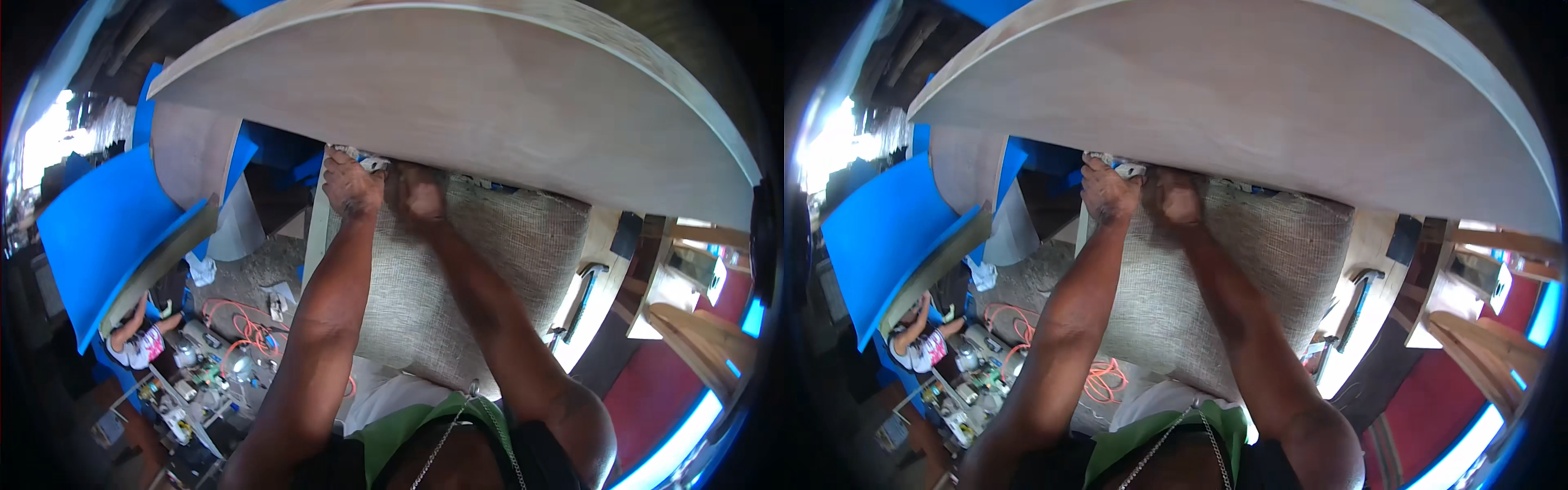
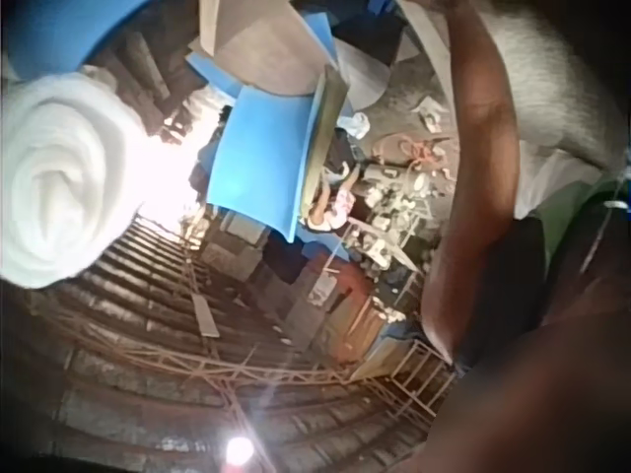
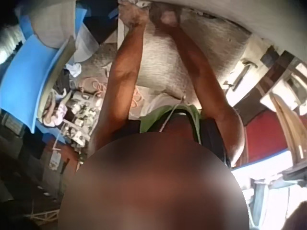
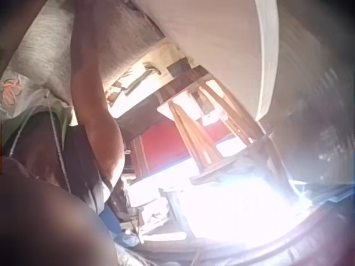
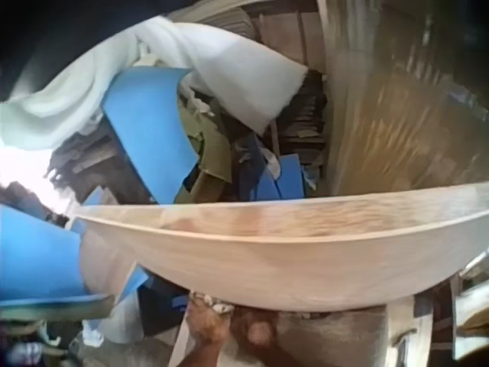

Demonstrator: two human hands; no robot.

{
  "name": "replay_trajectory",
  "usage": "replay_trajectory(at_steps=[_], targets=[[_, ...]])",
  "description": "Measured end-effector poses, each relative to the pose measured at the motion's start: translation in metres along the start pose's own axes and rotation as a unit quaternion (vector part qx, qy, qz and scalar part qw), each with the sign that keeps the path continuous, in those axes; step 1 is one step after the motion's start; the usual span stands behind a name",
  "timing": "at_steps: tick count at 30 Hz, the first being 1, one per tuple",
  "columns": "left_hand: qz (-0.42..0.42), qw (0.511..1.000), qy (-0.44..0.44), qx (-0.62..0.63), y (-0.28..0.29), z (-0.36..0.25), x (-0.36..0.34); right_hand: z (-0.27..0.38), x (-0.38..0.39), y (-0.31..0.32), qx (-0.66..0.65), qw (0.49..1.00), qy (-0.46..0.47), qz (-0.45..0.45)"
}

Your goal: The person is reupholstering a chair seat by stretching fabric and securing it with a pneumatic stapler, then trimming the excess.

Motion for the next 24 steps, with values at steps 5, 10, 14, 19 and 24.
replay_trajectory(at_steps=[5,10,14,19,24], targets=[[0.001,1.000,-0.004,0.020,-0.001,0.024,-0.009,0.031,0.003,0.004,0.082,0.984,0.057,-0.150],[-0.014,0.999,-0.020,0.043,0.000,0.020,-0.009,0.032,-0.008,-0.011,0.199,0.975,-0.066,-0.075],[-0.002,0.999,-0.020,0.034,-0.002,0.022,-0.007,0.027,-0.019,-0.017,0.091,0.964,-0.238,-0.078],[0.005,0.999,-0.026,0.045,-0.001,0.024,-0.006,0.004,-0.015,-0.016,-0.048,0.976,-0.162,-0.135],[-0.032,0.995,-0.057,0.077,0.006,0.020,-0.001,-0.001,-0.011,-0.013,-0.207,0.944,-0.101,-0.235]])
Point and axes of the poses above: each hand's wrist, its own x-axis away from the middle knuckle, its own y-axis out of the back of the hand, z = x × y, the point moved 5 cm from there along -x, towards the middle knuckle, and after that the axes turned 14 degrees about -x, right-handed, at the moved point
